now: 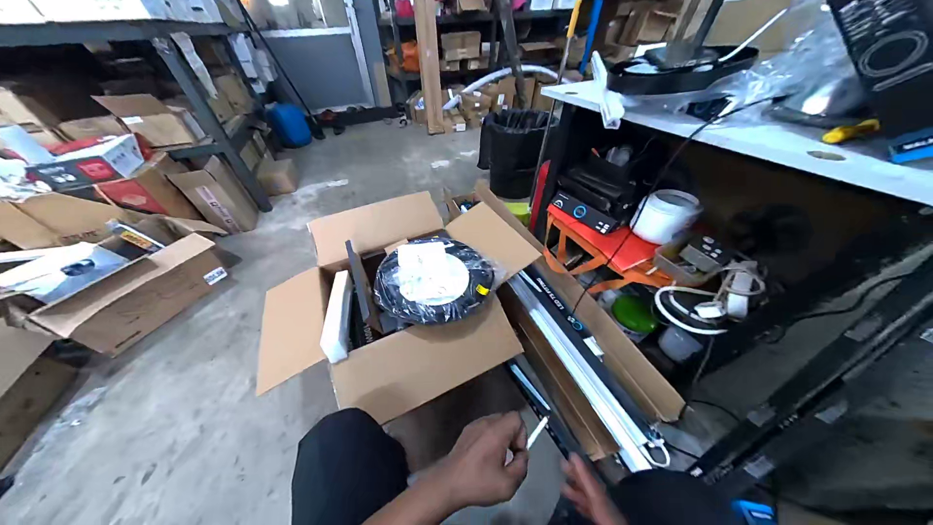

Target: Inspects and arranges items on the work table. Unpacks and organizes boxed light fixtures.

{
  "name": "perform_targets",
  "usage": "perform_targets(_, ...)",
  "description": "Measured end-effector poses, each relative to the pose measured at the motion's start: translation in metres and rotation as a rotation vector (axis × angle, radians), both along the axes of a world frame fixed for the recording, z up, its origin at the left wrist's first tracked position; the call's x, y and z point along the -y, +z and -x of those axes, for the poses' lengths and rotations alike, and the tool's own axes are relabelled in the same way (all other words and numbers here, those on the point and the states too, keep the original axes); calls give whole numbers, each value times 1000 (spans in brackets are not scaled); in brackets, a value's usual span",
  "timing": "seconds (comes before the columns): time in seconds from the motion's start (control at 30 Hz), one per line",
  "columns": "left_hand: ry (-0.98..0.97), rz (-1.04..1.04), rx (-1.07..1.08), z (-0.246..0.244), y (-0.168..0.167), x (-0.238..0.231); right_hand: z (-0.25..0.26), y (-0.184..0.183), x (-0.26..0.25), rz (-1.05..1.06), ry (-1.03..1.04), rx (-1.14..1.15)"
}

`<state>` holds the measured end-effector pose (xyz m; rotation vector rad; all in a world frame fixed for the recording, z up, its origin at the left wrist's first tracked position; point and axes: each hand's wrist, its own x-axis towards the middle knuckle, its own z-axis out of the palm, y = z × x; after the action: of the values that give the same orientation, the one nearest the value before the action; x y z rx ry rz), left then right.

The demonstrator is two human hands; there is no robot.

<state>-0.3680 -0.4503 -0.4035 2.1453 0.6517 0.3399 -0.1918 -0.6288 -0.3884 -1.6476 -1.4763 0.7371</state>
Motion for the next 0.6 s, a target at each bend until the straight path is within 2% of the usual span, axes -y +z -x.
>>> perform_targets(0.1, -7, -27, 79, 11, 17, 16, 28, -9, -20, -12, 143, -166)
perform_targets(0.2, -24, -92, 114, 22, 26, 23, 33, -11, -33, -50, 221, -304)
perform_targets(0.33, -56, -148, 133, 30, 36, 22, 30, -6, -51, -179, 152, -474)
perform_targets(0.47, -159, -199, -16, 28, 30, -4, 22, 44, -76, -324, 47, -488)
perform_targets(0.57, -317, -292, -176, 11, 19, -24, 27, 92, -90, -479, 169, -301)
perform_targets(0.6, -393, -241, -287, 1, 20, -32, 28, 108, -95, -547, 207, -196)
